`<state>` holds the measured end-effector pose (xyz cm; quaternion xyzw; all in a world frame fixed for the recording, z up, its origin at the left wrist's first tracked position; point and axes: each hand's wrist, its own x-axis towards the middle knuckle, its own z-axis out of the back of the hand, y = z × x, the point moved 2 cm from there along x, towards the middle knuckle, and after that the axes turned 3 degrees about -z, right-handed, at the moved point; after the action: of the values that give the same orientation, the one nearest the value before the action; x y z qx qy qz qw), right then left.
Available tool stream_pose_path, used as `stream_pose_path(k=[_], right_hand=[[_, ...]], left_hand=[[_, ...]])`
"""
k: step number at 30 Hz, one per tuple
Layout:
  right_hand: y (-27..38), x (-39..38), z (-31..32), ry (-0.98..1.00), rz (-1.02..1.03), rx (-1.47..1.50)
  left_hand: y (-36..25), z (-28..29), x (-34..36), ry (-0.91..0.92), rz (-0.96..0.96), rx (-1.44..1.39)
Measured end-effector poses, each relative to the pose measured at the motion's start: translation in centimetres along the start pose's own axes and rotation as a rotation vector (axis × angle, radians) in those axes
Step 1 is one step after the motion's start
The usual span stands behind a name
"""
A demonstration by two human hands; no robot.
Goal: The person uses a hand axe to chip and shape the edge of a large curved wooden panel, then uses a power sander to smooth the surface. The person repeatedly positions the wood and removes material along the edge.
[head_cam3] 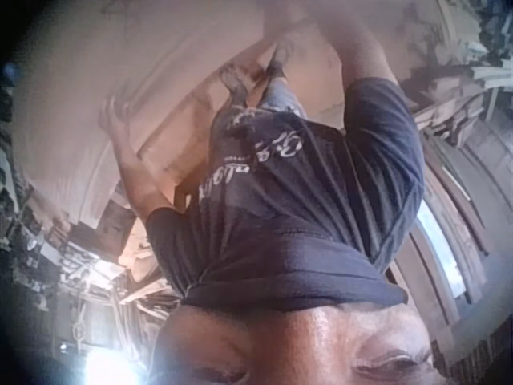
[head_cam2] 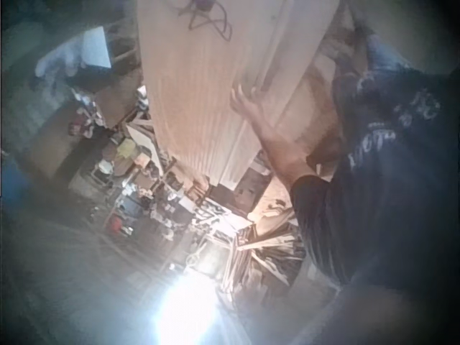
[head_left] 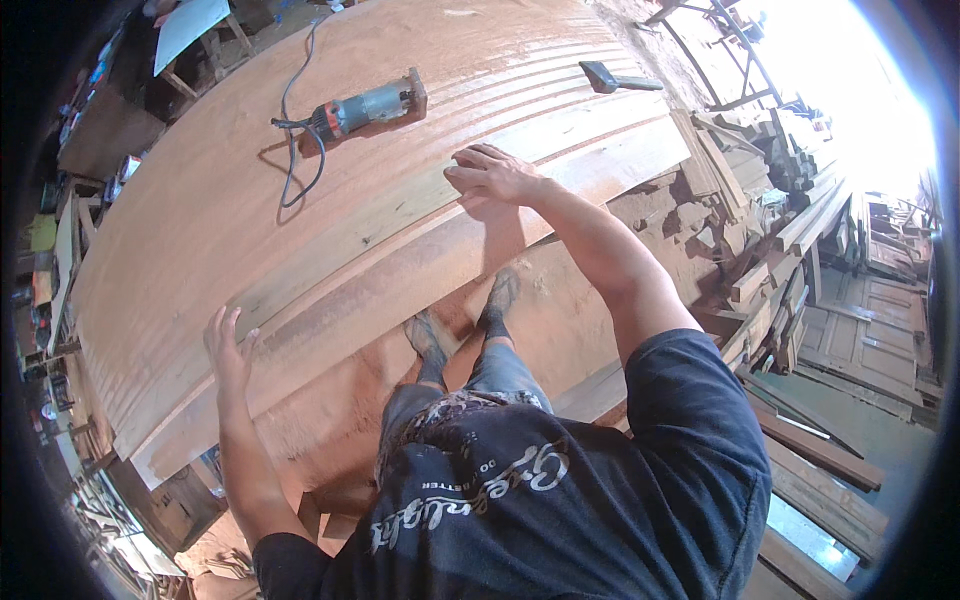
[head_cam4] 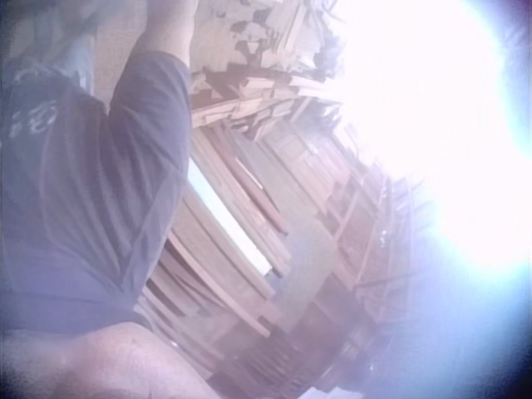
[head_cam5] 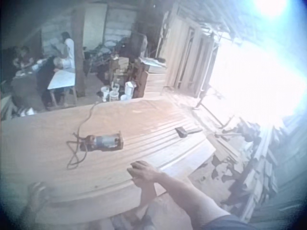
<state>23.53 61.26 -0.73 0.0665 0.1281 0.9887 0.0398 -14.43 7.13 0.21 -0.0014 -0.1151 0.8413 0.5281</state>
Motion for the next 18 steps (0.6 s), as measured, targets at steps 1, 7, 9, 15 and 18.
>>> stream_pose_path(k=[1,7,9,15,18], right_hand=[[-0.7,0.2,-0.3,0.023,0.031,-0.030],[-1.6,1.4,-0.7,0.173,-0.044,-0.008],[0.3,2.1,0.9,0.258,-0.143,0.056],[-1.3,1.6,0.5,0.293,-0.203,0.065],[-1.1,1.6,1.4,0.293,-0.204,0.040]], left_hand=[[0.0,0.0,-0.2,0.007,0.011,0.013],[0.1,2.0,0.7,-0.009,0.012,-0.013],[0.0,2.8,0.3,-0.019,0.004,0.021],[1.3,1.5,-0.9,0.130,0.122,0.125],[1.0,0.8,0.3,0.189,0.129,0.141]])
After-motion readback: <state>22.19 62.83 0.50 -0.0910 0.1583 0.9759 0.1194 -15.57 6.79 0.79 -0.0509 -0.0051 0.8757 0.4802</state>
